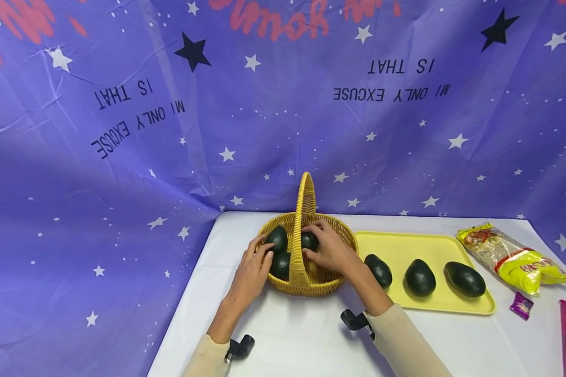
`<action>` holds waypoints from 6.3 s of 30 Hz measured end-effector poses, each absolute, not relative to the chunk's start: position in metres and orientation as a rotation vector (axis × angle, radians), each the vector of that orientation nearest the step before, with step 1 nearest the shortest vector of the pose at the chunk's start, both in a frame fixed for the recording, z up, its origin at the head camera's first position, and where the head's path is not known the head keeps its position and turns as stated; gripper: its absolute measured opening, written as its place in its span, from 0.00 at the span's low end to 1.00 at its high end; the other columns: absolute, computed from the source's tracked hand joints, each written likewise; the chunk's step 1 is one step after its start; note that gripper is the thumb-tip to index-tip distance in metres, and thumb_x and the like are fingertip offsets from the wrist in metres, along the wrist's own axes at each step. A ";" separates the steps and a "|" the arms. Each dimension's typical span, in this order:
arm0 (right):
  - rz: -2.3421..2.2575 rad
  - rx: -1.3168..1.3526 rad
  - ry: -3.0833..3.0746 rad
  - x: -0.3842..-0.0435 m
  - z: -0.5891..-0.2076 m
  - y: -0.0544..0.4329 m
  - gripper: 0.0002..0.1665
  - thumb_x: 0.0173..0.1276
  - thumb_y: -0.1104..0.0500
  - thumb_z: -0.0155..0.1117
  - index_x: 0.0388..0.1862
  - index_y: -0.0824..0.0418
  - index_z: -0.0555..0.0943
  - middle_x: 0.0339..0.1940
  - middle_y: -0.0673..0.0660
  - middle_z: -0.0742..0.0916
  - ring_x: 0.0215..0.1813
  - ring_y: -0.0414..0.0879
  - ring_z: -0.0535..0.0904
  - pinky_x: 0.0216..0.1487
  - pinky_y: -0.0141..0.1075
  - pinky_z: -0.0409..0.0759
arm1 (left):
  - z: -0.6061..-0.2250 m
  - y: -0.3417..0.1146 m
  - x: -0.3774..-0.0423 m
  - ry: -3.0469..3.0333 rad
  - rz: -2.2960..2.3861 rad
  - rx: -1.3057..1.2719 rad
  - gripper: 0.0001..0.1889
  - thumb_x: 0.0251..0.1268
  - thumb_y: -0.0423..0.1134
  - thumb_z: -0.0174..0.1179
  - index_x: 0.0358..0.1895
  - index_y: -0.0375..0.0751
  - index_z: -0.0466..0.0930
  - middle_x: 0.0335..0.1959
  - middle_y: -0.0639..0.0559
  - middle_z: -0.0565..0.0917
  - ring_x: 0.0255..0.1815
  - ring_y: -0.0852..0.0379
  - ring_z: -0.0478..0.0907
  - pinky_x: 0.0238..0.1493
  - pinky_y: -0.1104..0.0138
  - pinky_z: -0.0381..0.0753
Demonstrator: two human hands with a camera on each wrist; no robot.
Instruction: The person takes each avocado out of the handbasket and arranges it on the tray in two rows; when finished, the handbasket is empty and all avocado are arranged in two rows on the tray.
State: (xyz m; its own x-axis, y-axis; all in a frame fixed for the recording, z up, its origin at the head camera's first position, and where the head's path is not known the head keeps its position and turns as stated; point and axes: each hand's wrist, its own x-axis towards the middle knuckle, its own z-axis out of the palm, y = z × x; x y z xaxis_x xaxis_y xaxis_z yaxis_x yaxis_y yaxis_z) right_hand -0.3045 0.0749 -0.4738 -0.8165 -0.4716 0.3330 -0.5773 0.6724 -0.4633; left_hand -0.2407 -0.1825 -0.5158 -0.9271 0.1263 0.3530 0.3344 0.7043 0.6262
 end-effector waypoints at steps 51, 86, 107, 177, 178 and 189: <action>0.947 0.827 -2.570 -0.286 -0.465 0.115 0.32 0.68 0.56 0.80 0.69 0.58 0.82 0.71 0.61 0.76 0.66 0.58 0.80 0.57 0.51 0.85 | -0.518 -0.183 -0.242 -2.604 -1.050 -0.389 0.26 0.92 0.55 0.41 0.72 0.47 0.80 0.84 0.48 0.64 0.75 0.36 0.71 0.69 0.41 0.75; 0.992 0.781 -2.486 -0.283 -0.467 0.143 0.33 0.63 0.59 0.82 0.68 0.59 0.84 0.70 0.61 0.78 0.67 0.60 0.80 0.55 0.52 0.87 | -0.520 -0.184 -0.243 -2.586 -1.039 -0.404 0.24 0.92 0.53 0.43 0.72 0.45 0.80 0.84 0.47 0.64 0.71 0.35 0.73 0.67 0.40 0.76; 1.099 0.722 -2.454 -0.281 -0.470 0.159 0.38 0.62 0.64 0.81 0.72 0.64 0.80 0.71 0.62 0.77 0.68 0.60 0.81 0.61 0.55 0.86 | -0.519 -0.184 -0.242 -2.607 -1.068 -0.394 0.26 0.92 0.54 0.41 0.72 0.46 0.80 0.84 0.48 0.63 0.76 0.36 0.70 0.71 0.40 0.73; 1.078 0.573 -2.349 -0.289 -0.490 0.220 0.39 0.56 0.71 0.82 0.68 0.68 0.81 0.66 0.66 0.79 0.64 0.63 0.81 0.64 0.61 0.82 | -0.519 -0.186 -0.243 -2.599 -1.066 -0.390 0.25 0.92 0.53 0.43 0.72 0.45 0.80 0.84 0.49 0.64 0.75 0.36 0.71 0.69 0.41 0.75; 1.078 0.569 -2.353 -0.290 -0.491 0.221 0.39 0.56 0.71 0.82 0.68 0.68 0.81 0.66 0.67 0.78 0.64 0.63 0.81 0.64 0.61 0.82 | -0.519 -0.185 -0.243 -2.598 -1.066 -0.392 0.25 0.92 0.53 0.43 0.72 0.45 0.80 0.84 0.48 0.64 0.75 0.36 0.71 0.69 0.41 0.75; 1.117 0.540 -2.408 -0.297 -0.494 0.229 0.38 0.56 0.72 0.81 0.68 0.72 0.80 0.66 0.70 0.77 0.65 0.67 0.79 0.64 0.65 0.80 | -0.520 -0.184 -0.243 -2.591 -1.066 -0.404 0.24 0.92 0.52 0.43 0.72 0.45 0.80 0.84 0.47 0.64 0.73 0.36 0.72 0.68 0.41 0.75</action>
